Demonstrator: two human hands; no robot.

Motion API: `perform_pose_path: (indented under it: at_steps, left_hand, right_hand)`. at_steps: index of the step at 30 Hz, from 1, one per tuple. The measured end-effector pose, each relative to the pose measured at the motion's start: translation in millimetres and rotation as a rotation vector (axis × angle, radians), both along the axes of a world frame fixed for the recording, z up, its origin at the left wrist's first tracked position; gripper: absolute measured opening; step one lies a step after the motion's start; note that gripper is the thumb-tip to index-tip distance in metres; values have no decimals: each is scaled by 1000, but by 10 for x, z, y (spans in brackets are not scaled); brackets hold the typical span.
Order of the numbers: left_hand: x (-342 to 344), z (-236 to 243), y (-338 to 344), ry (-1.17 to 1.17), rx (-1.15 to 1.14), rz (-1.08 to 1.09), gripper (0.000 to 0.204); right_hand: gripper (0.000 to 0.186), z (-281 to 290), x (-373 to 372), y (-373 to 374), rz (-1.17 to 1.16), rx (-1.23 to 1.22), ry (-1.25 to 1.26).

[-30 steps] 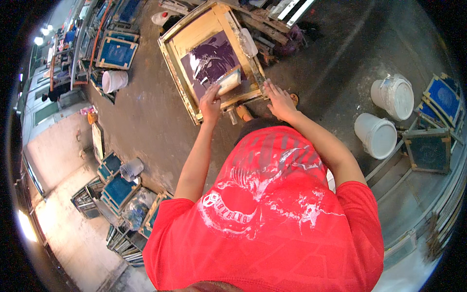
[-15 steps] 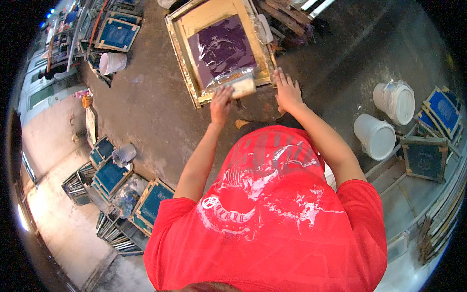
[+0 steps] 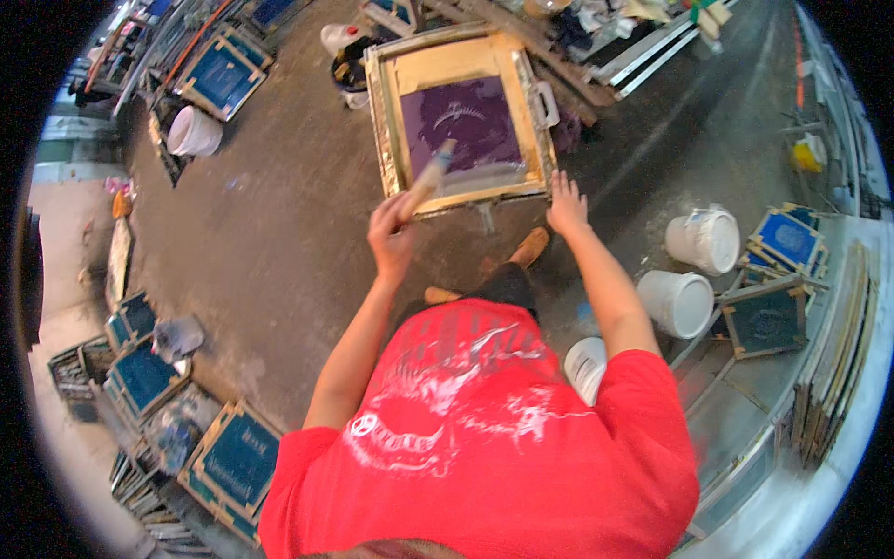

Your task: The person uses a squeegee to spread purple ink across a screen printing frame. They then pour a liquid from a plastic cup onto the squeegee and wipe it across the screen. Finally, they stir a beige liquid in a container and pour it onto the screen.

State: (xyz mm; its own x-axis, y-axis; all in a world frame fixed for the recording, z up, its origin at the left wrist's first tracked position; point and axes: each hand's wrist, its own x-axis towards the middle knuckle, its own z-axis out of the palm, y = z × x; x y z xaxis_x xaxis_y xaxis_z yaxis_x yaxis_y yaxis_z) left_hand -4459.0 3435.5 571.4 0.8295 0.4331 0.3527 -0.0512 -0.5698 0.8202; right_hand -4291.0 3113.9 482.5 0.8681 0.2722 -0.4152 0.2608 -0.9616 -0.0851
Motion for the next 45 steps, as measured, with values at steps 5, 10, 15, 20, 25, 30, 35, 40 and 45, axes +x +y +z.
perform_pose_path:
  at_steps: [5,10,15,20,25,30,35,40,45]
  left_hand:
    - [30,166,576,-4,-954,120,29]
    - [127,295,1197,81,-1268,107,24]
    - [465,323,1619,77,-1475,13,26]
    - [1011,430,2012,143,-1537,-175,48]
    - [1282,609,2757,430,-1383,-183,48]
    - [1900,921,2930,550,-1432,-268,49]
    - [2553,769,3138,676,-1367,-815,60]
    - [3195,510,3988,1001,-1051,-997,61]
    - [4355,-447,5143,876,-907,-456,49]
  right_hand:
    - [76,-165,-191,94,-293,355,-316]
    - [45,202,-757,719,-366,697,-387]
    - [35,612,-1382,1914,-296,1205,377]
    - [51,1187,-1222,3477,-581,1670,718]
    - [35,1363,-581,4603,-910,1852,536]
    - [23,1523,-113,4876,-982,1862,403]
    - [13,1764,427,4807,-1165,1905,77]
    - [6,1576,890,4523,-1195,1922,-366]
    - [35,1722,1252,4500,-1329,1990,-479]
